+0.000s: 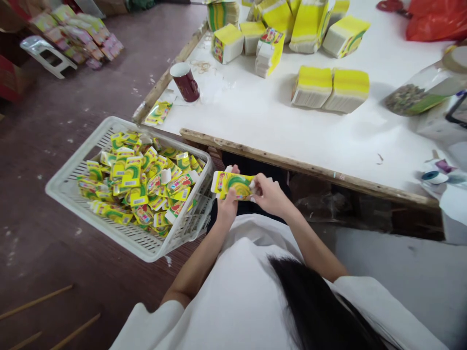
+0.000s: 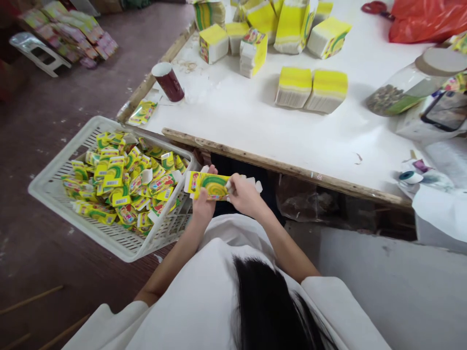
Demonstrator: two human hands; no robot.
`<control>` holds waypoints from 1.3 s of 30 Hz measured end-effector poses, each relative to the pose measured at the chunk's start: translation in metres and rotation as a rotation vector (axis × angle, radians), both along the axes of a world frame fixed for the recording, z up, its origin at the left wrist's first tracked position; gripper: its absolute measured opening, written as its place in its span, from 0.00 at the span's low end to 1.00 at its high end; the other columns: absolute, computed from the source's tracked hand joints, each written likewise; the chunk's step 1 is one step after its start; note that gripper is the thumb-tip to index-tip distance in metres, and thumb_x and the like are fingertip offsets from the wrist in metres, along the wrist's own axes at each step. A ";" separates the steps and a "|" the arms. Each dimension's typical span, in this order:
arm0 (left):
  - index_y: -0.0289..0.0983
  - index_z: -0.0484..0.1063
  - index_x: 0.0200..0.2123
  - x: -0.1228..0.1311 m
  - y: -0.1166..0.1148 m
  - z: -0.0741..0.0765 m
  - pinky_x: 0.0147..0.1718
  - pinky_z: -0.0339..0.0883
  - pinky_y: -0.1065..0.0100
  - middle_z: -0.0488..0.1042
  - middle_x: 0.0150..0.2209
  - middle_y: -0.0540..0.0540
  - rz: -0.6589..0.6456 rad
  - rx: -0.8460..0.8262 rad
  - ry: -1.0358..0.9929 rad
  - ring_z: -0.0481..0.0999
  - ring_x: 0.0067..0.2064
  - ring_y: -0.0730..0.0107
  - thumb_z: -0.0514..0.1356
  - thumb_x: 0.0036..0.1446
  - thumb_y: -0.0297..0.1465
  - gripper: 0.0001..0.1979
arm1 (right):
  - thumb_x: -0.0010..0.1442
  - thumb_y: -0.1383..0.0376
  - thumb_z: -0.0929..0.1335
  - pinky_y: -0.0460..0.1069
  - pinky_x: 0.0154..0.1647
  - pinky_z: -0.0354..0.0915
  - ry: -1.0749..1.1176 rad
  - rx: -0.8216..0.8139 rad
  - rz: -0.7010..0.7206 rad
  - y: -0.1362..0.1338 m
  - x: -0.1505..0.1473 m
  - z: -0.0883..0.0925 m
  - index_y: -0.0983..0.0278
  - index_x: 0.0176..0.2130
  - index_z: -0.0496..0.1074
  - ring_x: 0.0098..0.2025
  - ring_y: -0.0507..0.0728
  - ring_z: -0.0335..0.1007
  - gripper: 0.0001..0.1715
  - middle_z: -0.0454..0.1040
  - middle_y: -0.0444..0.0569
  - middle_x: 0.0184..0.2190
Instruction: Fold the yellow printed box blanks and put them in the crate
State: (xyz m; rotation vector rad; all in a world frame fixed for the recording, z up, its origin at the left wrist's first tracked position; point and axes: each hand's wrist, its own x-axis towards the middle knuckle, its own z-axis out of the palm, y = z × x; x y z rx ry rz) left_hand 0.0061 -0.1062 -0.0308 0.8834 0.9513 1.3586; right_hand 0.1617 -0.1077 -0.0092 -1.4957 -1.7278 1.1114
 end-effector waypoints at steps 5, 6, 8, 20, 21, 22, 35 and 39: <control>0.43 0.68 0.56 0.021 0.013 0.030 0.59 0.70 0.52 0.78 0.51 0.40 0.073 0.010 -0.033 0.75 0.59 0.55 0.46 0.62 0.60 0.34 | 0.53 0.68 0.69 0.50 0.34 0.66 0.168 0.122 -0.054 -0.009 -0.015 0.018 0.59 0.38 0.60 0.33 0.55 0.68 0.14 0.71 0.45 0.33; 0.43 0.68 0.57 0.023 0.014 0.033 0.58 0.71 0.52 0.78 0.49 0.40 0.108 0.013 -0.003 0.76 0.58 0.56 0.45 0.62 0.61 0.35 | 0.54 0.66 0.70 0.50 0.35 0.67 0.231 0.122 -0.073 -0.010 -0.017 0.020 0.59 0.37 0.61 0.33 0.55 0.68 0.14 0.70 0.45 0.34; 0.42 0.69 0.57 0.027 0.012 0.035 0.54 0.73 0.54 0.78 0.47 0.41 0.159 0.012 0.049 0.77 0.55 0.56 0.43 0.62 0.61 0.36 | 0.54 0.64 0.71 0.49 0.35 0.67 0.352 0.087 -0.053 -0.012 -0.018 0.022 0.59 0.36 0.62 0.33 0.53 0.66 0.13 0.69 0.44 0.33; 0.42 0.67 0.45 0.013 0.007 0.022 0.48 0.72 0.62 0.72 0.42 0.46 0.085 -0.003 0.020 0.76 0.44 0.66 0.61 0.53 0.59 0.29 | 0.50 0.56 0.76 0.49 0.34 0.63 0.503 -0.036 -0.054 -0.007 -0.014 0.008 0.59 0.38 0.61 0.33 0.53 0.64 0.25 0.66 0.42 0.33; 0.42 0.67 0.47 0.010 0.007 0.022 0.48 0.72 0.62 0.72 0.43 0.46 0.048 0.013 0.029 0.77 0.45 0.65 0.67 0.48 0.57 0.31 | 0.50 0.56 0.76 0.48 0.34 0.64 0.518 -0.023 -0.079 -0.006 -0.012 0.009 0.59 0.38 0.61 0.33 0.53 0.64 0.25 0.66 0.42 0.33; 0.42 0.68 0.47 0.007 0.007 0.023 0.47 0.72 0.63 0.73 0.43 0.47 0.026 0.029 0.040 0.77 0.44 0.65 0.72 0.44 0.53 0.33 | 0.51 0.56 0.76 0.48 0.35 0.64 0.522 -0.002 -0.101 -0.005 -0.009 0.010 0.59 0.39 0.62 0.34 0.53 0.65 0.24 0.67 0.42 0.33; 0.42 0.67 0.58 -0.030 0.018 0.031 0.61 0.65 0.56 0.73 0.58 0.38 0.171 0.277 0.255 0.74 0.60 0.56 0.64 0.57 0.51 0.30 | 0.61 0.72 0.67 0.53 0.43 0.67 -0.070 0.503 -0.195 0.000 0.016 0.019 0.60 0.36 0.76 0.39 0.58 0.72 0.09 0.79 0.47 0.34; 0.39 0.59 0.64 -0.046 0.025 0.053 0.66 0.56 0.49 0.64 0.65 0.33 -0.146 0.414 0.695 0.63 0.68 0.44 0.75 0.39 0.49 0.52 | 0.65 0.71 0.66 0.58 0.62 0.59 -0.272 0.718 0.043 -0.001 0.015 0.021 0.55 0.36 0.77 0.47 0.58 0.71 0.13 0.80 0.43 0.36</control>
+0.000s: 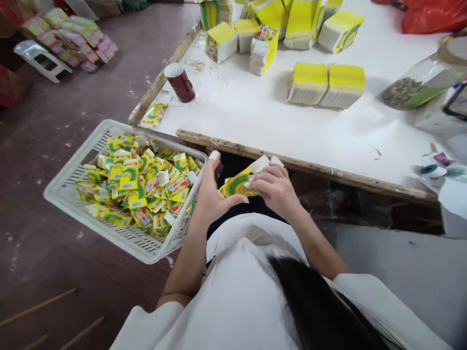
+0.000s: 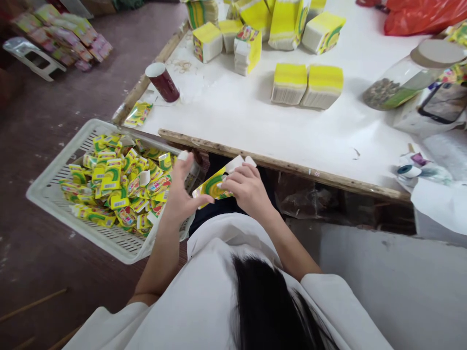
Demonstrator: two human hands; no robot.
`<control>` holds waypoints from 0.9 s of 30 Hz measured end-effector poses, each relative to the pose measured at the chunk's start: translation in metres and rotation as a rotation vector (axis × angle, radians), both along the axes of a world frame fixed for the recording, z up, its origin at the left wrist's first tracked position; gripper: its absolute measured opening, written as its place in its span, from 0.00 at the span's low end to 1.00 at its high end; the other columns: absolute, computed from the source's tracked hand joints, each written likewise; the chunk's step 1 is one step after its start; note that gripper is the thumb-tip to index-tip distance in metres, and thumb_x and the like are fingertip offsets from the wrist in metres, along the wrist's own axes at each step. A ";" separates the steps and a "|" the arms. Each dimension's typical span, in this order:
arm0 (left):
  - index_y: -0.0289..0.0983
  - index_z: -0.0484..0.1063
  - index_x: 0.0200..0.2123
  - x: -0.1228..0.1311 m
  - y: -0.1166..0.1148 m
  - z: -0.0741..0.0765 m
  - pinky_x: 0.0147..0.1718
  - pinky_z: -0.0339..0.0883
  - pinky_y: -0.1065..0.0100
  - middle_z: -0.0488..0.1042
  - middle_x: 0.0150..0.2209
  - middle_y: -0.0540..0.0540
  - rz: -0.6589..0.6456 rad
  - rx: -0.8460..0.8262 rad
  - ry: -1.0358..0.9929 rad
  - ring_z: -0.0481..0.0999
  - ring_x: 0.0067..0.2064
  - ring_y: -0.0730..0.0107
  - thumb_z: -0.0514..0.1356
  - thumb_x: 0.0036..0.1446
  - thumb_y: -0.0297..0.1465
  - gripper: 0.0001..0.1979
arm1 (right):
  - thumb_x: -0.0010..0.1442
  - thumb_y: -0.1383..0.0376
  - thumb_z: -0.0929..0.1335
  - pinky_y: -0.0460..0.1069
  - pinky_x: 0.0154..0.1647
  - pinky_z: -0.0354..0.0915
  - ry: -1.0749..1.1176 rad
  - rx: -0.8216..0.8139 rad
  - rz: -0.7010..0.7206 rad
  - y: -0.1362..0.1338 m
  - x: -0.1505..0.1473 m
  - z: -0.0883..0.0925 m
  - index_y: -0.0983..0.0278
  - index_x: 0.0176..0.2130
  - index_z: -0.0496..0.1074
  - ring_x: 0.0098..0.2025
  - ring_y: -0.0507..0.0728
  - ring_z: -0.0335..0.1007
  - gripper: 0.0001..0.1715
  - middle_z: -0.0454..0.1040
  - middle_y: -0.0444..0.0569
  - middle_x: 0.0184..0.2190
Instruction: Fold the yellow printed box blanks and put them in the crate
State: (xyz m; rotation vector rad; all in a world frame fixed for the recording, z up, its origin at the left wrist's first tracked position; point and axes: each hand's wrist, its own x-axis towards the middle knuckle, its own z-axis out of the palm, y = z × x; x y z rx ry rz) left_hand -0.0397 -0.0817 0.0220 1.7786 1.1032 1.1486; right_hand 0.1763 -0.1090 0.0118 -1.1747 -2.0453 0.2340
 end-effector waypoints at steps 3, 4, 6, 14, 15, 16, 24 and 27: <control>0.38 0.63 0.59 0.009 -0.004 0.005 0.56 0.69 0.53 0.74 0.54 0.38 -0.141 -0.187 0.294 0.75 0.56 0.48 0.74 0.43 0.44 0.43 | 0.66 0.62 0.67 0.65 0.71 0.50 0.092 0.028 -0.042 -0.002 -0.007 -0.007 0.55 0.48 0.74 0.57 0.62 0.68 0.11 0.78 0.48 0.48; 0.39 0.63 0.58 0.013 -0.006 0.004 0.52 0.71 0.55 0.76 0.51 0.40 -0.126 -0.219 0.337 0.78 0.52 0.51 0.72 0.46 0.43 0.38 | 0.65 0.58 0.68 0.66 0.71 0.50 0.188 0.012 -0.122 -0.002 -0.009 -0.011 0.57 0.54 0.70 0.61 0.65 0.65 0.19 0.74 0.52 0.54; 0.39 0.62 0.57 0.023 -0.012 -0.001 0.46 0.73 0.59 0.77 0.48 0.43 -0.026 -0.206 0.369 0.79 0.47 0.55 0.70 0.49 0.39 0.35 | 0.62 0.50 0.68 0.66 0.68 0.56 0.434 -0.093 -0.244 -0.001 -0.013 -0.016 0.62 0.64 0.60 0.66 0.68 0.60 0.37 0.67 0.60 0.61; 0.44 0.58 0.55 0.039 -0.030 -0.018 0.40 0.71 0.62 0.74 0.49 0.44 0.018 -0.077 0.388 0.78 0.46 0.57 0.68 0.49 0.31 0.32 | 0.61 0.45 0.69 0.60 0.65 0.64 0.888 -0.764 0.007 0.001 -0.030 -0.007 0.60 0.57 0.72 0.58 0.65 0.72 0.32 0.77 0.53 0.53; 0.44 0.59 0.53 0.039 -0.030 -0.017 0.40 0.71 0.63 0.74 0.48 0.45 0.001 -0.074 0.382 0.78 0.46 0.58 0.67 0.48 0.31 0.30 | 0.60 0.45 0.70 0.60 0.65 0.63 0.892 -0.768 0.023 0.000 -0.030 -0.007 0.59 0.59 0.71 0.59 0.65 0.71 0.34 0.76 0.53 0.55; 0.44 0.59 0.52 0.039 -0.030 -0.016 0.40 0.71 0.63 0.74 0.47 0.46 -0.014 -0.080 0.379 0.78 0.45 0.59 0.67 0.48 0.30 0.29 | 0.60 0.44 0.69 0.60 0.66 0.62 0.891 -0.764 0.044 -0.001 -0.029 -0.007 0.58 0.61 0.69 0.59 0.65 0.71 0.36 0.75 0.52 0.56; 0.39 0.47 0.63 0.040 -0.021 -0.026 0.46 0.73 0.53 0.69 0.53 0.35 -0.003 -0.100 0.336 0.76 0.49 0.52 0.65 0.46 0.26 0.44 | 0.66 0.63 0.63 0.60 0.67 0.62 0.503 -0.506 0.078 -0.008 -0.022 -0.019 0.58 0.68 0.62 0.64 0.63 0.67 0.32 0.69 0.52 0.64; 0.39 0.54 0.60 0.034 -0.020 -0.032 0.55 0.69 0.46 0.67 0.57 0.34 0.082 0.011 0.384 0.71 0.58 0.47 0.65 0.42 0.22 0.41 | 0.66 0.69 0.60 0.59 0.69 0.59 0.460 -0.376 -0.012 -0.004 -0.022 -0.024 0.58 0.66 0.65 0.68 0.61 0.62 0.32 0.65 0.51 0.67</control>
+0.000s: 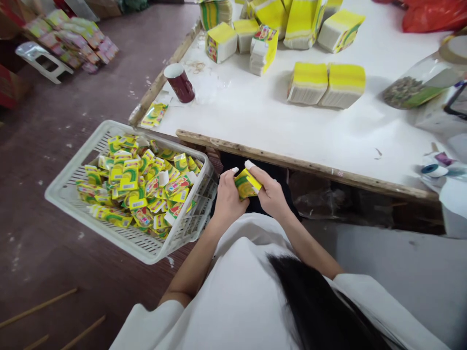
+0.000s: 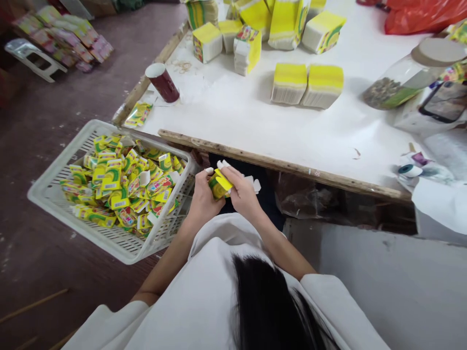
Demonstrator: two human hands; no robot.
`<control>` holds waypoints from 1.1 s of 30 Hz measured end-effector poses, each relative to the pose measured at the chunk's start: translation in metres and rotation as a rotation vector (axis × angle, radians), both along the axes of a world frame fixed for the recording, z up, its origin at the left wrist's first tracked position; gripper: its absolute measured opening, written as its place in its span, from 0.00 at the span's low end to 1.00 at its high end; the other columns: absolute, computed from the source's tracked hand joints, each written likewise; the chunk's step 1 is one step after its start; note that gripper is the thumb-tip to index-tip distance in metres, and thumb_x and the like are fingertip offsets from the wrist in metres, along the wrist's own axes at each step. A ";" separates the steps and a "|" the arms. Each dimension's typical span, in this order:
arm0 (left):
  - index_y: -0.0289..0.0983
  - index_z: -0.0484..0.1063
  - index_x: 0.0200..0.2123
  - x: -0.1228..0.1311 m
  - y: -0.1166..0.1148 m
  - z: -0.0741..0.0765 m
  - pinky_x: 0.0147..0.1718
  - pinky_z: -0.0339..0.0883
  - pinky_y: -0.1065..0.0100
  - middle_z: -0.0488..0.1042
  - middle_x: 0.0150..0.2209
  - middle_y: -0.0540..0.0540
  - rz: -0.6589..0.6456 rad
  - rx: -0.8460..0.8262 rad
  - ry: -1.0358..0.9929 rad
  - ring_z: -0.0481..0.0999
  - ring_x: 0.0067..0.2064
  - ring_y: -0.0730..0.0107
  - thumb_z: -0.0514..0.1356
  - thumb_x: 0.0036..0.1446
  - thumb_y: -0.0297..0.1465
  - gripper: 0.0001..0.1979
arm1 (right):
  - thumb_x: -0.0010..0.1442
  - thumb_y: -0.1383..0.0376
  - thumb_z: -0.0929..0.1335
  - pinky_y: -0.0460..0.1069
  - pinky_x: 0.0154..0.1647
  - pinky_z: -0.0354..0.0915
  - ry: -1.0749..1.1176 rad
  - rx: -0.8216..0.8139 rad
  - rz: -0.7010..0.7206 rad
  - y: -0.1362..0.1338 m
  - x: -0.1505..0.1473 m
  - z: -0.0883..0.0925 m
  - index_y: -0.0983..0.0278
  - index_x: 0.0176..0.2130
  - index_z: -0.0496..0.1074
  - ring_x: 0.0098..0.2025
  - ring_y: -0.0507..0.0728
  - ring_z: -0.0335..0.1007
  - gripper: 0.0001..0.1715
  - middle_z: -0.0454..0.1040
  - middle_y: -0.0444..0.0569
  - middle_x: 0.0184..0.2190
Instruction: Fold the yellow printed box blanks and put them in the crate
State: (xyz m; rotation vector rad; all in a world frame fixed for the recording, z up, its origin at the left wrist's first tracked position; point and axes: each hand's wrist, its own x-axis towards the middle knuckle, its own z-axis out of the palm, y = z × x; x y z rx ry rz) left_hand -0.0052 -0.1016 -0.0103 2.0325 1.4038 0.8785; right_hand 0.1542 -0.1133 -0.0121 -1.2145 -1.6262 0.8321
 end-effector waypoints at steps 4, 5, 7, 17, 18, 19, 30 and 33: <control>0.39 0.64 0.54 -0.014 0.002 0.007 0.53 0.71 0.50 0.75 0.51 0.40 -0.017 -0.058 0.042 0.77 0.53 0.51 0.67 0.45 0.27 0.30 | 0.65 0.69 0.63 0.58 0.63 0.65 -0.149 0.025 0.107 0.007 0.010 -0.005 0.59 0.61 0.72 0.68 0.64 0.62 0.26 0.58 0.57 0.71; 0.39 0.66 0.53 -0.017 0.004 0.011 0.53 0.72 0.52 0.76 0.51 0.39 -0.029 -0.071 0.034 0.78 0.52 0.52 0.68 0.46 0.29 0.29 | 0.65 0.69 0.63 0.59 0.62 0.66 -0.181 0.017 0.152 0.009 0.014 -0.004 0.59 0.57 0.75 0.67 0.64 0.64 0.24 0.57 0.57 0.71; 0.39 0.68 0.52 -0.023 0.007 0.019 0.52 0.73 0.55 0.78 0.50 0.40 -0.057 -0.109 0.017 0.79 0.51 0.54 0.69 0.47 0.32 0.28 | 0.64 0.68 0.65 0.59 0.61 0.67 -0.204 -0.007 0.226 0.012 0.024 -0.001 0.58 0.51 0.78 0.65 0.65 0.66 0.19 0.60 0.57 0.70; 0.39 0.71 0.50 -0.022 0.011 0.018 0.54 0.71 0.54 0.79 0.49 0.40 -0.034 -0.143 -0.103 0.78 0.52 0.51 0.73 0.41 0.37 0.30 | 0.60 0.64 0.70 0.61 0.59 0.66 -0.023 -0.068 0.238 0.010 0.009 -0.003 0.61 0.60 0.58 0.64 0.65 0.63 0.31 0.57 0.64 0.66; 0.40 0.71 0.50 -0.025 0.012 0.014 0.53 0.71 0.55 0.78 0.49 0.41 0.011 -0.160 -0.243 0.78 0.51 0.52 0.73 0.41 0.39 0.31 | 0.60 0.62 0.70 0.60 0.57 0.68 0.050 -0.087 0.222 0.010 0.008 -0.008 0.61 0.61 0.55 0.61 0.63 0.66 0.35 0.59 0.62 0.65; 0.41 0.69 0.50 -0.028 0.015 0.011 0.53 0.72 0.56 0.78 0.49 0.42 0.081 -0.163 -0.429 0.78 0.51 0.54 0.73 0.42 0.43 0.32 | 0.60 0.60 0.70 0.58 0.55 0.69 0.089 -0.118 0.184 0.011 0.009 -0.013 0.60 0.61 0.55 0.58 0.62 0.69 0.35 0.63 0.60 0.62; 0.39 0.67 0.44 -0.032 0.029 -0.011 0.53 0.73 0.61 0.72 0.52 0.39 0.595 -0.555 -1.364 0.77 0.52 0.65 0.59 0.60 0.45 0.17 | 0.54 0.68 0.75 0.58 0.49 0.66 -0.807 -0.364 -0.139 0.012 0.014 -0.042 0.65 0.42 0.74 0.48 0.67 0.67 0.14 0.71 0.59 0.44; 0.40 0.67 0.44 -0.027 0.027 -0.020 0.49 0.73 0.63 0.74 0.51 0.39 0.586 -0.557 -1.287 0.77 0.50 0.66 0.63 0.56 0.44 0.18 | 0.53 0.70 0.74 0.56 0.48 0.65 -0.740 -0.361 -0.127 0.012 0.013 -0.044 0.64 0.39 0.73 0.46 0.65 0.68 0.11 0.74 0.56 0.41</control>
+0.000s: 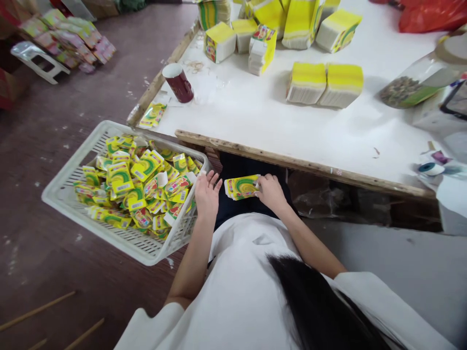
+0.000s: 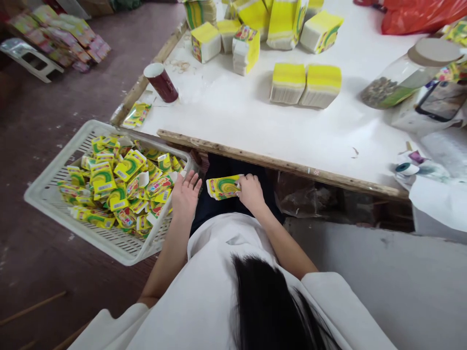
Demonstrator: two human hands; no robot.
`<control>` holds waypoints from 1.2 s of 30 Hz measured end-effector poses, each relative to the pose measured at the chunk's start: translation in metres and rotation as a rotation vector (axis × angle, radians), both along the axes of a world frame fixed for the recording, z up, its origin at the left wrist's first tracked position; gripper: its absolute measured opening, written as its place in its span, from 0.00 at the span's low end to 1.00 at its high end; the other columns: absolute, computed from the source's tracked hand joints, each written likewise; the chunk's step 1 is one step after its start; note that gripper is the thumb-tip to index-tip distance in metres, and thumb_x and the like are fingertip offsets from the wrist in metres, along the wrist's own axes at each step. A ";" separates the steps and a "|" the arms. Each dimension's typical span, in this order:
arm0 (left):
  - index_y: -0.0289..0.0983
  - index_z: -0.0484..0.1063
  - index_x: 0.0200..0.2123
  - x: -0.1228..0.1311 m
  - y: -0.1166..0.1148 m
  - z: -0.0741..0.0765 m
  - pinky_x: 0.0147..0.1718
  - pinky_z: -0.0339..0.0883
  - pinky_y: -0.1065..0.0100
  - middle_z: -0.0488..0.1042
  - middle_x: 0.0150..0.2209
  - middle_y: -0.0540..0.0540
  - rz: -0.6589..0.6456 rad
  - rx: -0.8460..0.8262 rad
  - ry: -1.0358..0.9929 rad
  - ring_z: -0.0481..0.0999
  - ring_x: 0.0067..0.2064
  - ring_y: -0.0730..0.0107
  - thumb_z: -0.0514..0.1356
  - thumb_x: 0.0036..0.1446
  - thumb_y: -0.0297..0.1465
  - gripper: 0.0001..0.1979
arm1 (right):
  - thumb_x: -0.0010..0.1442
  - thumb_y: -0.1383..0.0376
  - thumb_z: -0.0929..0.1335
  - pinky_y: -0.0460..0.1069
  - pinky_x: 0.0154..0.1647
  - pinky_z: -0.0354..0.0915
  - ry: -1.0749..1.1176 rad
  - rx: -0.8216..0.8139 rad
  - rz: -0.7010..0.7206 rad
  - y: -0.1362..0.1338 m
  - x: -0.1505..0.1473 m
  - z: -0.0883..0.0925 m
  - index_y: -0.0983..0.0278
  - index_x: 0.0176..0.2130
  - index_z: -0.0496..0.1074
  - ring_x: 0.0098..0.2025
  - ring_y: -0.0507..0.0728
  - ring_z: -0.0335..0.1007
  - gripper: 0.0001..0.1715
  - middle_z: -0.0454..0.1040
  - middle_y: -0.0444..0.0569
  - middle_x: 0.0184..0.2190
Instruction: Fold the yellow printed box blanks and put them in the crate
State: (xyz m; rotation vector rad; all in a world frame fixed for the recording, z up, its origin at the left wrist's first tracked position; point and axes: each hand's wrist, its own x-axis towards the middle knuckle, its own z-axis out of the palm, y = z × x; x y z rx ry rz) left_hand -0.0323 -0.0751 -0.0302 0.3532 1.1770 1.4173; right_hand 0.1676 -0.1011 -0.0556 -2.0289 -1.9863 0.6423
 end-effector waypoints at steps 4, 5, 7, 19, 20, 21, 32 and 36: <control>0.40 0.66 0.45 -0.001 -0.003 -0.009 0.49 0.72 0.63 0.73 0.54 0.38 -0.009 0.072 0.168 0.76 0.52 0.65 0.65 0.54 0.48 0.23 | 0.56 0.70 0.70 0.52 0.40 0.64 0.110 -0.025 -0.037 0.001 0.006 -0.001 0.62 0.35 0.69 0.36 0.59 0.70 0.06 0.75 0.50 0.33; 0.41 0.66 0.46 0.000 -0.005 -0.010 0.51 0.71 0.63 0.72 0.55 0.38 -0.006 0.097 0.218 0.75 0.54 0.64 0.64 0.53 0.51 0.25 | 0.57 0.68 0.69 0.51 0.37 0.64 0.187 -0.024 -0.061 0.001 0.007 -0.001 0.61 0.35 0.67 0.33 0.58 0.69 0.05 0.75 0.48 0.31; 0.43 0.66 0.49 0.006 -0.011 -0.012 0.54 0.70 0.61 0.69 0.59 0.38 -0.026 0.165 0.284 0.73 0.59 0.62 0.64 0.51 0.56 0.31 | 0.57 0.64 0.68 0.49 0.33 0.63 0.443 -0.015 -0.101 0.001 0.007 0.004 0.60 0.36 0.64 0.30 0.55 0.67 0.07 0.72 0.44 0.29; 0.41 0.64 0.34 0.053 -0.019 0.028 0.37 0.73 0.65 0.68 0.29 0.47 -0.119 0.224 0.258 0.74 0.34 0.67 0.38 0.58 0.65 0.34 | 0.49 0.54 0.77 0.49 0.37 0.67 1.111 -0.057 0.182 -0.018 -0.036 0.060 0.60 0.38 0.64 0.35 0.53 0.65 0.25 0.68 0.44 0.36; 0.42 0.62 0.32 0.053 -0.019 0.027 0.35 0.72 0.66 0.66 0.28 0.48 -0.125 0.220 0.286 0.73 0.33 0.68 0.38 0.56 0.67 0.35 | 0.48 0.53 0.77 0.48 0.35 0.66 1.102 -0.057 0.165 -0.018 -0.038 0.058 0.60 0.37 0.63 0.34 0.52 0.64 0.26 0.67 0.43 0.34; 0.42 0.61 0.32 0.051 -0.019 0.024 0.35 0.72 0.66 0.66 0.29 0.48 -0.150 0.229 0.301 0.73 0.32 0.68 0.39 0.54 0.69 0.36 | 0.47 0.52 0.78 0.48 0.33 0.65 1.099 -0.058 0.136 -0.017 -0.038 0.056 0.60 0.37 0.63 0.32 0.52 0.63 0.28 0.67 0.42 0.33; 0.38 0.75 0.37 0.021 -0.020 0.001 0.43 0.74 0.63 0.81 0.38 0.47 -0.175 0.310 0.382 0.80 0.39 0.65 0.70 0.50 0.46 0.19 | 0.62 0.70 0.63 0.51 0.38 0.68 0.690 0.162 0.079 -0.011 -0.010 0.060 0.59 0.44 0.74 0.36 0.57 0.74 0.13 0.80 0.46 0.37; 0.42 0.69 0.57 -0.010 -0.009 0.019 0.59 0.67 0.56 0.74 0.59 0.38 -0.338 0.494 0.374 0.76 0.58 0.54 0.68 0.49 0.54 0.36 | 0.63 0.73 0.63 0.56 0.48 0.67 0.371 0.371 0.169 -0.008 0.003 0.064 0.58 0.44 0.79 0.43 0.60 0.71 0.19 0.81 0.49 0.38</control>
